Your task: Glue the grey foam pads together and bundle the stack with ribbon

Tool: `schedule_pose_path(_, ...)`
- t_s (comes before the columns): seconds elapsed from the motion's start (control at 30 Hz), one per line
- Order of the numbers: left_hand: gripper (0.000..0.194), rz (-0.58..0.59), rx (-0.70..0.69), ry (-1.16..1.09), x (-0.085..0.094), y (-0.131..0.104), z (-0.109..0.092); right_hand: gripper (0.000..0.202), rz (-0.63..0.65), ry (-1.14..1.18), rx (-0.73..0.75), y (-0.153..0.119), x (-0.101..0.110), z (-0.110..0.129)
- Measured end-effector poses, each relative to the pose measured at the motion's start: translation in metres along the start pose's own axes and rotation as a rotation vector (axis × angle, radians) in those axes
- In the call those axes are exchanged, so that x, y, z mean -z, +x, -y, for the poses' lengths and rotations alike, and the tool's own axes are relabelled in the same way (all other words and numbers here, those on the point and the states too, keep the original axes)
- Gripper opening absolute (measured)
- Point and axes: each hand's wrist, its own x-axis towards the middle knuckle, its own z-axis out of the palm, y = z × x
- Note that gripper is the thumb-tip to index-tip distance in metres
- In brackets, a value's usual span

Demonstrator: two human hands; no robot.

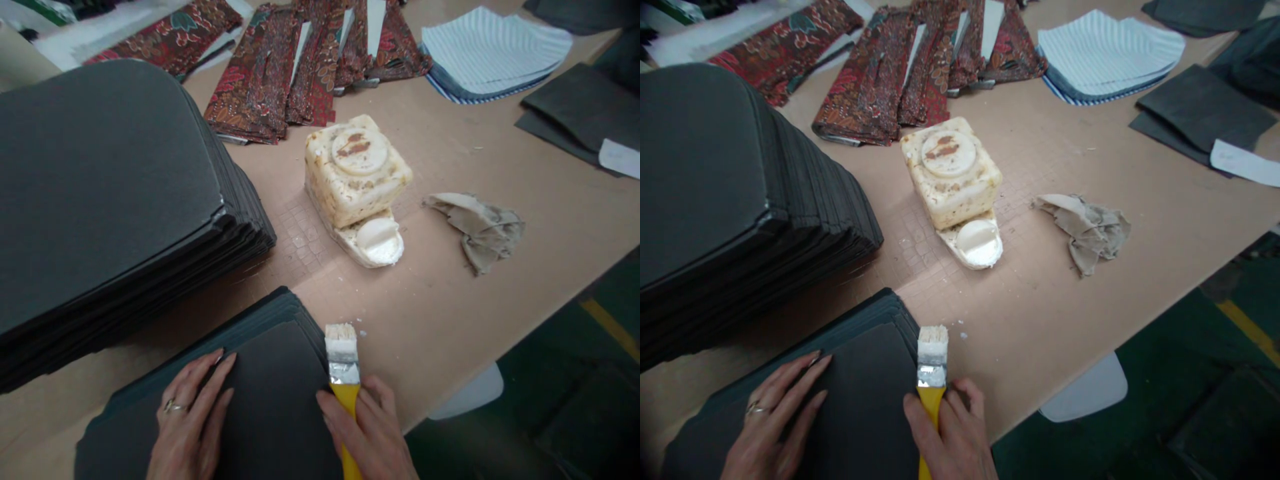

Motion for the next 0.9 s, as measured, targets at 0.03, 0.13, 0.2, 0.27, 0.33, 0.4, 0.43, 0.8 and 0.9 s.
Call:
schedule_pose_path(0.03,0.040,0.003,-0.001,0.005,0.000,0.000,0.000,0.028,0.012,-0.003,0.002,0.000,0.000,0.000)
schedule_pose_path(0.13,0.039,0.002,-0.004,0.013,0.002,0.002,0.000,0.029,0.085,-0.014,0.000,0.002,0.004,0.000)
schedule_pose_path(0.2,0.038,0.008,-0.002,0.019,0.002,0.002,0.000,0.031,0.108,-0.019,0.003,0.003,0.006,0.000)
schedule_pose_path(0.27,0.037,0.010,0.000,0.024,0.003,0.003,-0.001,0.031,0.115,-0.024,0.010,0.004,0.006,0.000)
schedule_pose_path(0.33,0.037,-0.002,0.001,0.023,0.002,0.002,-0.001,0.031,0.111,-0.034,0.017,0.004,0.004,0.001)
schedule_pose_path(0.4,0.039,-0.004,-0.003,0.022,0.001,0.001,-0.001,0.032,0.093,-0.038,0.019,0.004,0.000,0.002)
schedule_pose_path(0.43,0.039,-0.005,-0.003,0.023,0.000,0.000,0.000,0.032,0.075,-0.038,0.022,0.005,-0.002,0.002)
schedule_pose_path(0.8,0.038,-0.075,0.017,0.043,-0.005,-0.008,-0.001,0.023,-0.145,-0.224,0.052,0.025,0.023,0.005)
schedule_pose_path(0.9,0.045,-0.058,0.048,0.020,0.003,-0.013,-0.012,0.019,-0.170,-0.082,0.160,0.035,0.004,0.015)
